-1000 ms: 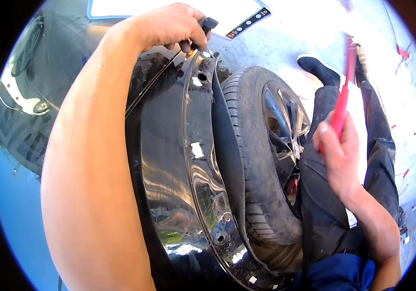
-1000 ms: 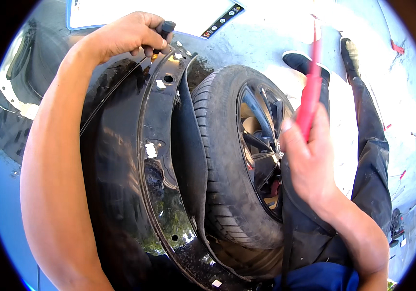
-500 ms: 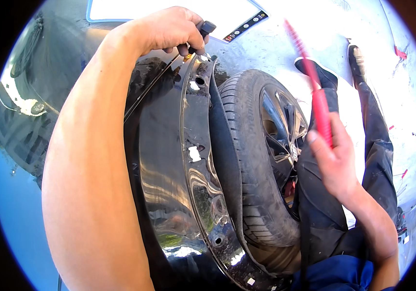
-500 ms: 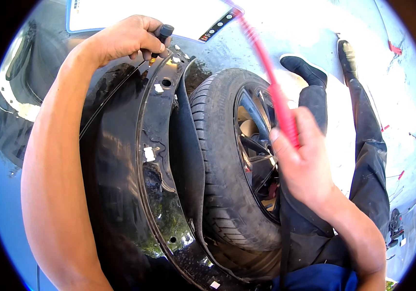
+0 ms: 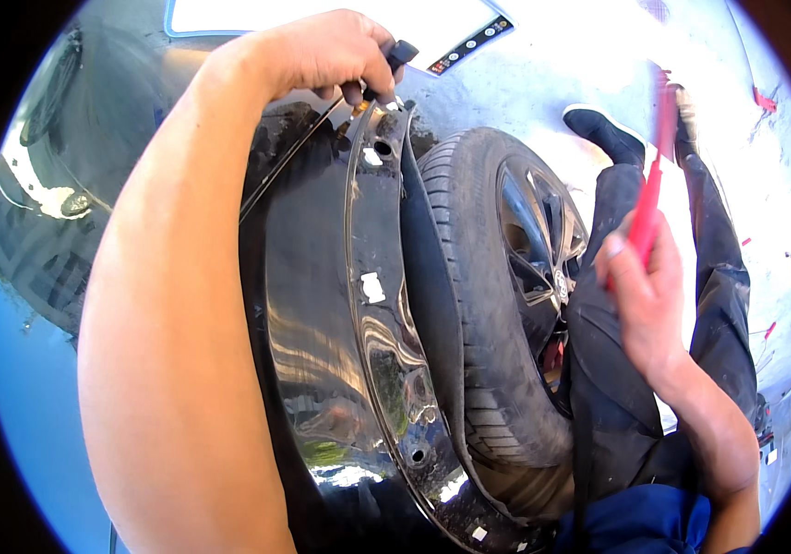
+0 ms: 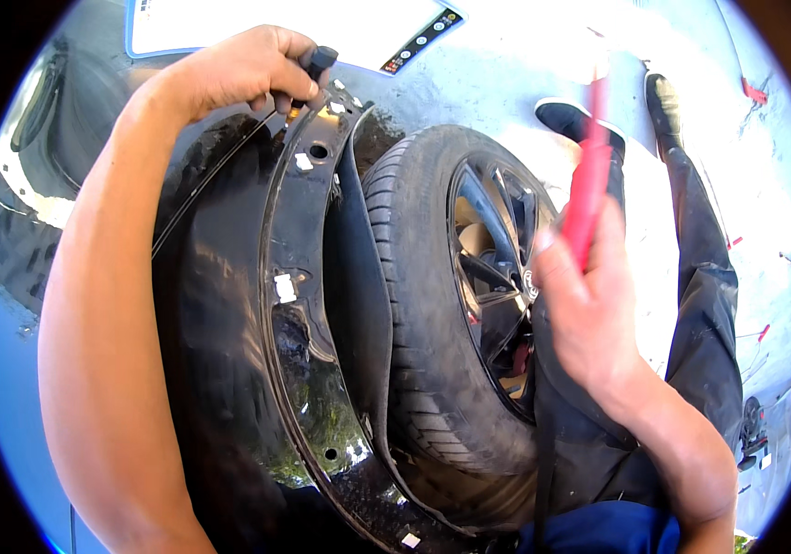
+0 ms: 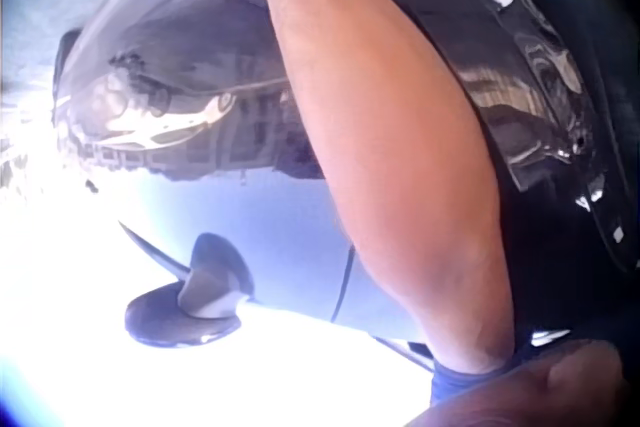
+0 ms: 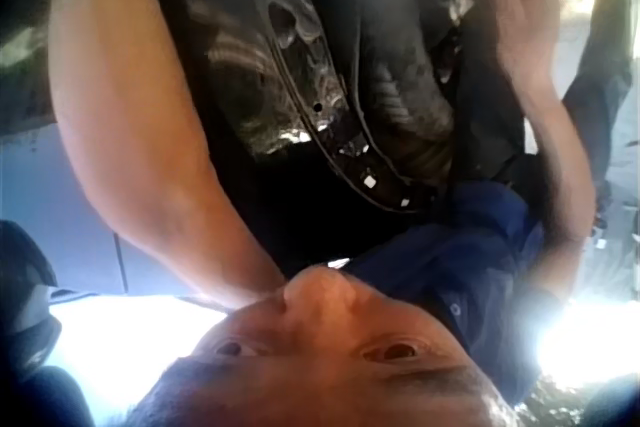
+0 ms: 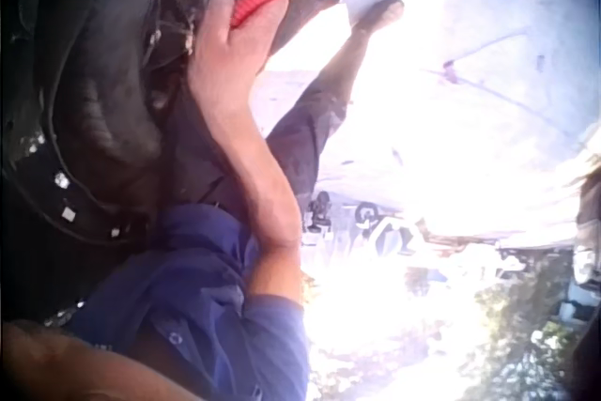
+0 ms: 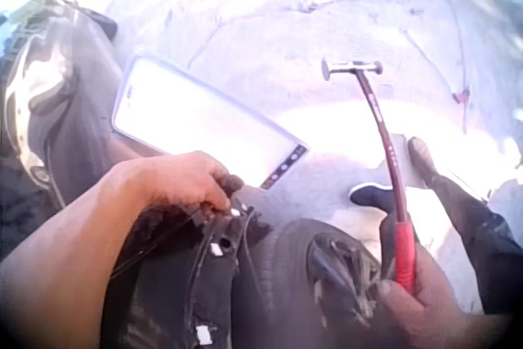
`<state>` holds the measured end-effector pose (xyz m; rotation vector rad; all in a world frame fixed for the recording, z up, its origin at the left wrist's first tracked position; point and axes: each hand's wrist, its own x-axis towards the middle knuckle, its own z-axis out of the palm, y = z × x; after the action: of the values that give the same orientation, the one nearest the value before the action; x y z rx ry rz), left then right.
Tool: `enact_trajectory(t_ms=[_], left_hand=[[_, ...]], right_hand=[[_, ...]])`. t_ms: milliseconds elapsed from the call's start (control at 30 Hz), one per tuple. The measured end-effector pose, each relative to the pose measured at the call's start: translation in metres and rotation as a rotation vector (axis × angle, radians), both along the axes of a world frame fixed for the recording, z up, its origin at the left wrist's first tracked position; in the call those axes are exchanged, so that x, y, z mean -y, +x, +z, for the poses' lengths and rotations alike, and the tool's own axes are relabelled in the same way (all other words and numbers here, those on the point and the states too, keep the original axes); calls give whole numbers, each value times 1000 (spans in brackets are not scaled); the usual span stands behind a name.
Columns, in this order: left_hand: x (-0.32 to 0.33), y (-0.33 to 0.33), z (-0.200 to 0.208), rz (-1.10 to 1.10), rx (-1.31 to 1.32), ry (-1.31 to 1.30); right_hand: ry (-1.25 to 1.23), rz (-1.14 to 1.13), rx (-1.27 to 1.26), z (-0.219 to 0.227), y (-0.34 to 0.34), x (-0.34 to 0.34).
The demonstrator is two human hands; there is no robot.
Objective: The person uses a hammer and a punch tool to tap high spots on a black car fender while using a reflection board. They wipe the surface with their hand and reposition the board.
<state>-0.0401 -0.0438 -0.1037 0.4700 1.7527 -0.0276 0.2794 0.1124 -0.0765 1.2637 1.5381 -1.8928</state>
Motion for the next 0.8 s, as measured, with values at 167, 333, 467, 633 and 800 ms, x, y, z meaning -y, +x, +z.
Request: enact_trajectory(t_ms=[167,333,467,633,800], left_hand=[[0,-6,0,68,14,3],[-2,0,1,5,-7,-5],[-2,-3,-2,39,43,5],[1,1,-1,33,-48,25],[4,-4,-2,74,22,7]], right_hand=[[116,214,-67,-1,-4,-11],[-28,-78,-29,2,-1,0],[265,508,-267,-14,9,-12],[0,26,-12,-2,-6,-3],[108,360,-124,-4,-2,-6]])
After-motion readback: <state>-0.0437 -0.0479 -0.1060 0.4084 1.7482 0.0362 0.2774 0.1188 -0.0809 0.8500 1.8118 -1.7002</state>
